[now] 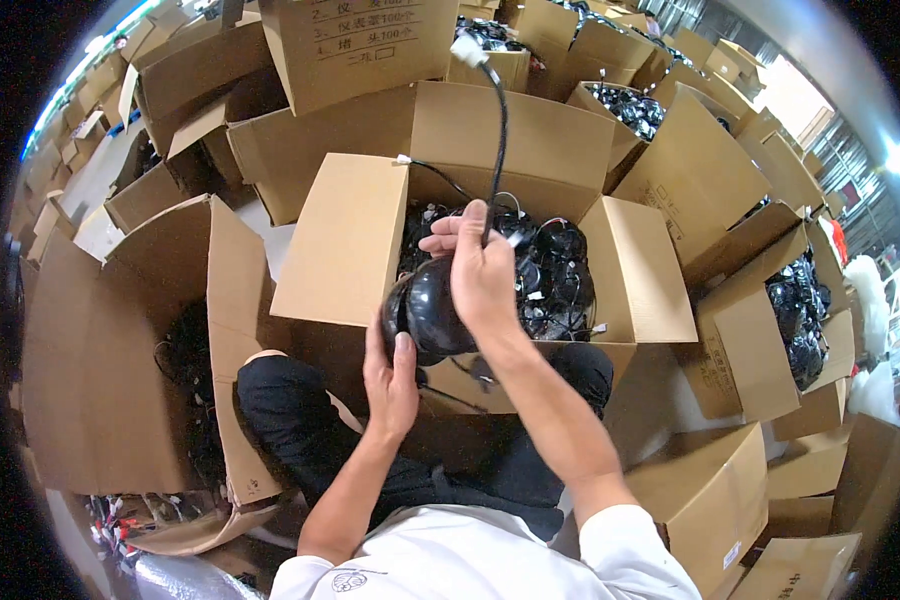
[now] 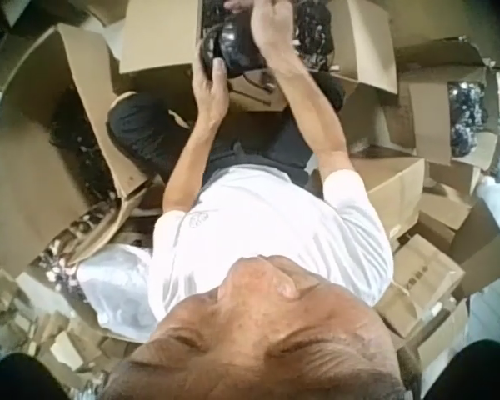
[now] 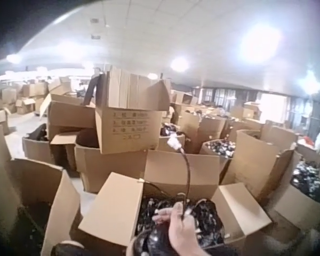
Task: The person packs black electronic components by hand from a bulk container into a shipping box lined with bubble wrap.
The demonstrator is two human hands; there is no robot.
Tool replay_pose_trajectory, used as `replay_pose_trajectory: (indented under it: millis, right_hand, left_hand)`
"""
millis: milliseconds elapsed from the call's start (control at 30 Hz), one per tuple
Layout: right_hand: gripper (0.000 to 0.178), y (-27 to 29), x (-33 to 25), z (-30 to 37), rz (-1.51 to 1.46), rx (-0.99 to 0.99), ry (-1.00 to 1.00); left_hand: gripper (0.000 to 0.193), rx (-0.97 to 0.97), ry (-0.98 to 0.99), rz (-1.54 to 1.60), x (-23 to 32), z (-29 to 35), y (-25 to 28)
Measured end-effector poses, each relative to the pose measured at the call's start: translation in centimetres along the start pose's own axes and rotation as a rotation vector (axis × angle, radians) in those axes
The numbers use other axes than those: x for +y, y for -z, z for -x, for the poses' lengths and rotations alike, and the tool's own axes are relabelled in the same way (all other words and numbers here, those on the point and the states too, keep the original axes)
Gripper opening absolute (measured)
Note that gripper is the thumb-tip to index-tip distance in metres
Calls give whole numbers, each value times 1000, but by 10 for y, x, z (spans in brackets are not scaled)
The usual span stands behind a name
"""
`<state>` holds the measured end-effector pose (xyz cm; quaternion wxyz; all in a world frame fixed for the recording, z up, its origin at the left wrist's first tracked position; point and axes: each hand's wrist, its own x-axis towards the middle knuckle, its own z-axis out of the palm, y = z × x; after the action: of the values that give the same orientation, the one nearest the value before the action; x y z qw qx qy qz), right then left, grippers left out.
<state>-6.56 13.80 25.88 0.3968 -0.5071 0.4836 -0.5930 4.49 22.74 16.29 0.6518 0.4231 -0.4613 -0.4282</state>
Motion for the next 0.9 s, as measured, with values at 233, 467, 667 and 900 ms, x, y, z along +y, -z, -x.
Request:
replay_pose_trajectory:
  millis: [233,467,667,900]
  right_hand:
    - [70,-8,29,25,-7,96,-68]
    - [55,23,37,35,-66,-57,-394]
    - [41,100,-25,45,-46,-473,-95]
    - [92,75,21,28,40,-1332,-517]
  left_hand:
    - [91,-56,6,29,-7,13,-10]
    - [95,-198,-272,-523,20,-16,23]
    - [80,-1154,-150,-717,106,-99,50]
    - [85,-1886,115,-633,154,-118,-22]
